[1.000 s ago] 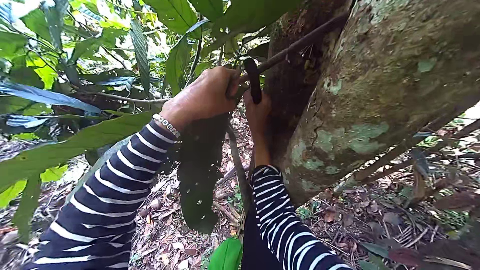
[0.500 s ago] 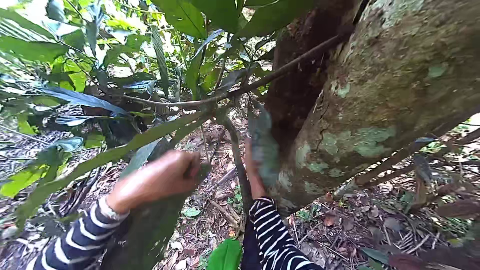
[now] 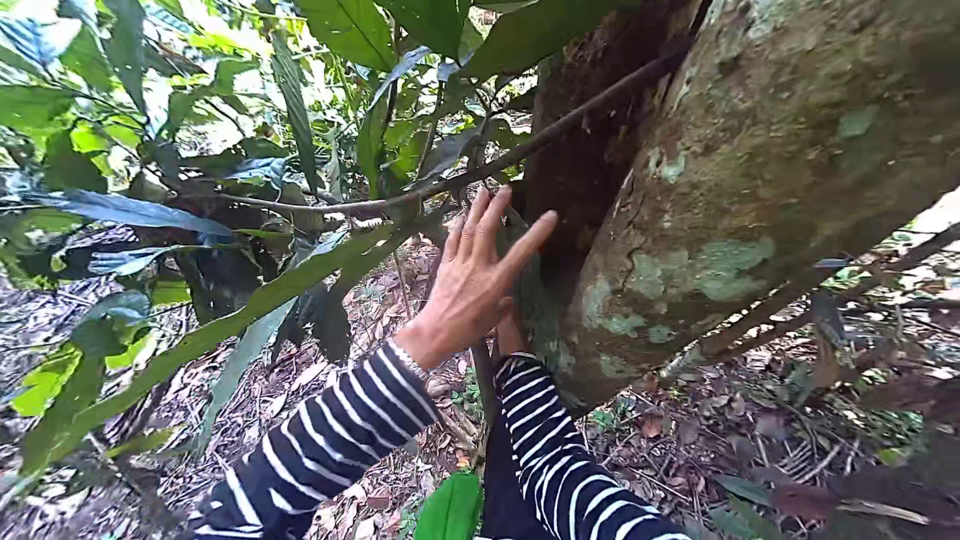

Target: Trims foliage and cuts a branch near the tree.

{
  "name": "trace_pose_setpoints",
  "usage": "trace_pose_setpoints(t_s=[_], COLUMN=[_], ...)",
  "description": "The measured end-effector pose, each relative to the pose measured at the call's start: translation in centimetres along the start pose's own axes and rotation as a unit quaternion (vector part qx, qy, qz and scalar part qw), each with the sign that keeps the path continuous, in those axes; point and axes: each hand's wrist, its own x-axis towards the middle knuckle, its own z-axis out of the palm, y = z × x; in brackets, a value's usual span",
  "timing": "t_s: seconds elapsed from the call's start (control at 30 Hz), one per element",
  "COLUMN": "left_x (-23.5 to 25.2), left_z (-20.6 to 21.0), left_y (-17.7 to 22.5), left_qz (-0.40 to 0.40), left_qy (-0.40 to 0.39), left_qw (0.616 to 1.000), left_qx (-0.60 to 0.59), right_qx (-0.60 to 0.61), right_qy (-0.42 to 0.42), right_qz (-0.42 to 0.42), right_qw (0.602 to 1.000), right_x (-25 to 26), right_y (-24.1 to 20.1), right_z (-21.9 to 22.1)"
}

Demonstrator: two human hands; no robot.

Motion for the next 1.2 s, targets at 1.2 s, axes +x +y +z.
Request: trace_pose_setpoints(t_s=[1.2], left_x=[0.8], left_z=[-6.6], left_y=[-6.6], left_qz=[-0.056], left_qy=[0.26], left_qw=[0.961], left_qx=[-0.078], right_qx=[0.125], right_qy=[0.183], right_qz=[-0.253], right_qw=[0.942], right_x=[10.6], right_y=[-7.3], right_z=[1.1])
